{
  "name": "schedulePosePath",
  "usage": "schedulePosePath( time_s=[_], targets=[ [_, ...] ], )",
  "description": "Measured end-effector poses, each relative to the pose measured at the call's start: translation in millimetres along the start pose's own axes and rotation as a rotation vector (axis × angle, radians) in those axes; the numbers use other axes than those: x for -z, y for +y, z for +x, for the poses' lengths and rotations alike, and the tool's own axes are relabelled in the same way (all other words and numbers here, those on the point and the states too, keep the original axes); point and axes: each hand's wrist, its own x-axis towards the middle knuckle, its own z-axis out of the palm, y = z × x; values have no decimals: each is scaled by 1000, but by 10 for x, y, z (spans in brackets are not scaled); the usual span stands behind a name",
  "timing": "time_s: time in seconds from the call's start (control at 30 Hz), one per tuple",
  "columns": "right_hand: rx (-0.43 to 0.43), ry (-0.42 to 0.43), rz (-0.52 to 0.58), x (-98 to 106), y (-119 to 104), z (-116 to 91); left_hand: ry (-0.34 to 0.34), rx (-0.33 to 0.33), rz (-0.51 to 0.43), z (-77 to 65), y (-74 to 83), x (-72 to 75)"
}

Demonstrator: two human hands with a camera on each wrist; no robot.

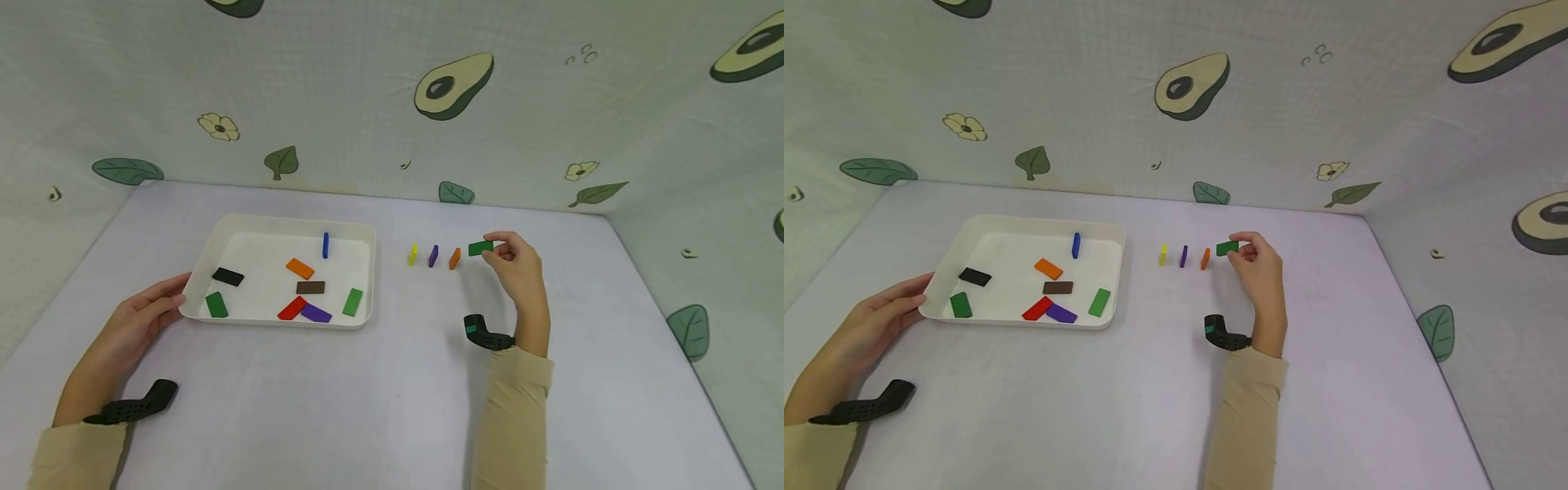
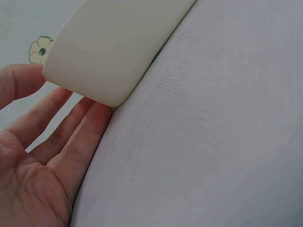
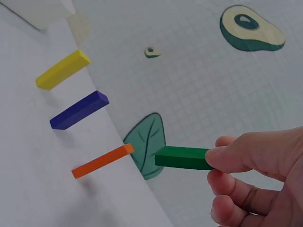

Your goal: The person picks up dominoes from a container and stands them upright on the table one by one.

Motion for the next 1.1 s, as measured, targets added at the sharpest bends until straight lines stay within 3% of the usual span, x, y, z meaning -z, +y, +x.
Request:
schedulePosePath(
  time_s=[0.47, 1.1],
  targets=[
    [-77, 4, -26, -104, 224, 100, -23, -13, -31, 6, 19, -4],
    [-79, 3, -14, -253, 437, 173, 1, 3, -10, 3, 23, -13]
  ],
)
